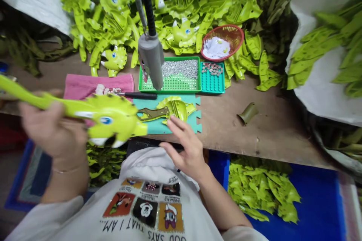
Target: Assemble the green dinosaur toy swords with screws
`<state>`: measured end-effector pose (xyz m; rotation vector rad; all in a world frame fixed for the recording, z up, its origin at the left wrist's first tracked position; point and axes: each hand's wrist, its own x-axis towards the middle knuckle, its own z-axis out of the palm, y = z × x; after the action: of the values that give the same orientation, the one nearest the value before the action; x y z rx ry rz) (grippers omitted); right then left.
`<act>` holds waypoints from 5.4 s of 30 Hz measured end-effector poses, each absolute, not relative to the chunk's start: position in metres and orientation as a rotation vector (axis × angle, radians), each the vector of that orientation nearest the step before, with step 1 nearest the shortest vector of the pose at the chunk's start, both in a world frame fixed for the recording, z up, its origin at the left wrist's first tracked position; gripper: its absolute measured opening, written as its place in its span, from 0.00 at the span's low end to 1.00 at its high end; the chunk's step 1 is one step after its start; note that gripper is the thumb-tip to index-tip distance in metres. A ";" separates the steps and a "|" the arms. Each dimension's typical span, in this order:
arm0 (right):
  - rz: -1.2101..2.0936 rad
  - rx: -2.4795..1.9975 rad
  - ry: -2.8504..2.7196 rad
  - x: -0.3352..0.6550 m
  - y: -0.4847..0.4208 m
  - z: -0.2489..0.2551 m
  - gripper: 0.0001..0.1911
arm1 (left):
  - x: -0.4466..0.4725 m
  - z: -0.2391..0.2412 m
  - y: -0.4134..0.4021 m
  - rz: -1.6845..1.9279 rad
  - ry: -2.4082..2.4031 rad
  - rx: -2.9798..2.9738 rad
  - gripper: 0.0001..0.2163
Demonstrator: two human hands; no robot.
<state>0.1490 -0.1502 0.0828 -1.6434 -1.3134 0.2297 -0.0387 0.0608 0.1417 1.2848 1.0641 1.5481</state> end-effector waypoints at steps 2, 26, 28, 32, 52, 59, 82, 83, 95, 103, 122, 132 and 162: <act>0.267 -1.611 -1.442 0.149 -0.150 0.086 0.30 | -0.022 0.117 0.025 1.403 1.036 1.030 0.17; 0.846 -1.409 -1.614 0.306 -0.093 0.048 0.15 | -0.004 0.058 0.025 0.567 0.464 2.795 0.19; 0.856 -1.415 -1.614 0.308 -0.093 0.045 0.16 | -0.002 0.044 0.027 0.615 0.460 2.800 0.18; 0.852 -1.441 -1.594 0.309 -0.097 0.042 0.15 | -0.002 0.035 0.023 0.732 0.486 2.775 0.17; 1.031 -1.581 -1.324 0.296 -0.104 0.047 0.22 | 0.003 0.027 0.022 0.774 0.494 2.633 0.15; 1.398 -1.626 -0.601 0.273 -0.099 0.045 0.26 | -0.001 0.020 0.024 0.823 0.411 2.706 0.18; -0.049 -1.457 -1.703 0.203 -0.106 0.066 0.16 | 0.007 0.064 0.078 0.437 0.039 3.052 0.18; -0.059 -1.450 -1.711 0.204 -0.106 0.067 0.17 | 0.004 0.064 0.080 0.427 0.050 3.045 0.18; -0.155 -1.659 -1.785 0.118 -0.051 0.080 0.22 | -0.064 0.040 0.122 0.585 0.321 2.864 0.20; -0.196 -1.623 -1.866 0.101 -0.014 0.065 0.13 | -0.062 0.047 0.122 0.886 0.098 2.857 0.14; -0.152 -2.017 -1.089 0.289 -0.087 0.057 0.14 | -0.038 0.047 0.047 0.587 0.286 2.914 0.25; -0.043 -2.096 -0.905 0.361 -0.095 0.040 0.12 | -0.004 0.036 0.036 0.584 0.214 2.949 0.24; -0.158 -2.587 -0.732 0.504 0.040 0.060 0.19 | -0.042 0.038 0.071 0.588 0.459 2.875 0.29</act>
<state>0.5038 0.0396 0.0601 -2.5873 -0.7322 -0.1576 -0.0424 0.0707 0.0381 2.8750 0.4592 0.5878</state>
